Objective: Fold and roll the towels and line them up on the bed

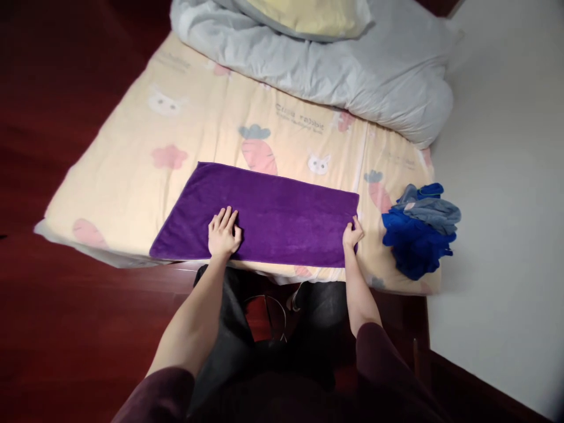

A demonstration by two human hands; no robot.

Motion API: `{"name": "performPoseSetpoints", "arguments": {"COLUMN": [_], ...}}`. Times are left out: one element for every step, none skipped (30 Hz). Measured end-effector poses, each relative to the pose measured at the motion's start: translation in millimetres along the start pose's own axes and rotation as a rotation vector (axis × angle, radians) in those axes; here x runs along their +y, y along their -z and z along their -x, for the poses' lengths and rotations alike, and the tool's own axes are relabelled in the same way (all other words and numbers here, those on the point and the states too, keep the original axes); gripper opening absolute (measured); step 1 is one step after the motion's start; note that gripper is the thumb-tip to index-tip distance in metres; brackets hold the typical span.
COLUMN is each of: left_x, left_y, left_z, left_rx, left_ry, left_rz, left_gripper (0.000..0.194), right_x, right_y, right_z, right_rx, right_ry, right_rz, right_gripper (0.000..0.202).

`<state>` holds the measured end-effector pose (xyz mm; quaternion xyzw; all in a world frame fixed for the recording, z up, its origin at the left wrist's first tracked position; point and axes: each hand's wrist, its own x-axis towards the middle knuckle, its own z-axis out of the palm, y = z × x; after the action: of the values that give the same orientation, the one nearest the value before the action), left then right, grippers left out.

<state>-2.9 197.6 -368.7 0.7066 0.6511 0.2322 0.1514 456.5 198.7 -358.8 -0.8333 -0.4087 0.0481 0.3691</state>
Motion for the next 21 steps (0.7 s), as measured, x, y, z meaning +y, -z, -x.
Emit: {"name": "performPoseSetpoints", "arguments": {"left_x": [-1,-2,-3,-4,-4,-5,-5,-5,-5,-4,-4,-5,-5,-5,-6,-6,-7,-7,-7,-6,-6], "left_y": [-0.8,-1.7,-2.7,-3.6,-4.4,-4.8,-5.0,-5.0,-4.8,-4.6,-4.4,-4.4,-4.5,-4.8,-5.1,-5.4,-5.6,-5.7,-5.7,-5.6,-5.3], "left_z": [0,-1,-1,-1,-1,-1,-1,-1,-1,-1,-1,-1,-2,-2,-2,-2,-2,-2,-2,-2,-2], "left_rx": [0.008,0.018,0.032,0.045,0.058,0.066,0.070,0.071,0.070,0.069,0.069,0.067,0.065,0.062,0.059,0.057,0.057,0.058,0.059,0.058,0.056], "left_ry": [-0.002,-0.004,-0.004,-0.005,-0.006,-0.008,-0.009,-0.010,-0.009,-0.009,-0.009,-0.010,-0.011,-0.012,-0.012,-0.013,-0.012,-0.010,-0.006,-0.001,0.005], "left_rz": [0.019,0.036,0.050,0.059,0.063,0.065,0.065,0.064,0.062,0.059,0.056,0.053,0.049,0.045,0.040,0.035,0.030,0.026,0.025,0.028,0.034], "left_gripper": [0.064,0.064,0.064,0.063,0.063,0.062,0.062,0.062,0.062,0.062,0.062,0.062,0.061,0.061,0.061,0.061,0.061,0.061,0.061,0.061,0.062], "right_x": [-13,-29,-49,-73,-98,-124,-149,-173,-193,-208,-218,-223,-223,-219,-212,-203,-193,-182,-170,-158,-145], "right_y": [-7,-16,-27,-40,-55,-71,-87,-101,-114,-125,-133,-139,-143,-145,-145,-144,-141,-137,-133,-127,-120], "right_z": [-2,-2,0,5,13,24,38,54,72,91,109,125,137,146,150,150,145,137,126,112,98], "right_rx": [0.013,0.012,-0.006,-0.047,-0.109,-0.193,-0.295,-0.414,-0.537,-0.651,-0.748,-0.826,-0.882,-0.913,-0.924,-0.921,-0.910,-0.896,-0.880,-0.863,-0.837], "right_ry": [0.009,0.042,0.098,0.162,0.224,0.287,0.353,0.418,0.482,0.546,0.602,0.642,0.671,0.686,0.688,0.681,0.674,0.668,0.666,0.670,0.673], "right_rz": [-0.009,-0.023,-0.041,-0.076,-0.118,-0.157,-0.195,-0.235,-0.268,-0.298,-0.324,-0.343,-0.355,-0.366,-0.375,-0.381,-0.383,-0.381,-0.373,-0.357,-0.339], "right_gripper": [0.055,0.055,0.054,0.053,0.052,0.052,0.051,0.052,0.052,0.052,0.052,0.051,0.049,0.047,0.044,0.043,0.042,0.041,0.041,0.042,0.042]}}
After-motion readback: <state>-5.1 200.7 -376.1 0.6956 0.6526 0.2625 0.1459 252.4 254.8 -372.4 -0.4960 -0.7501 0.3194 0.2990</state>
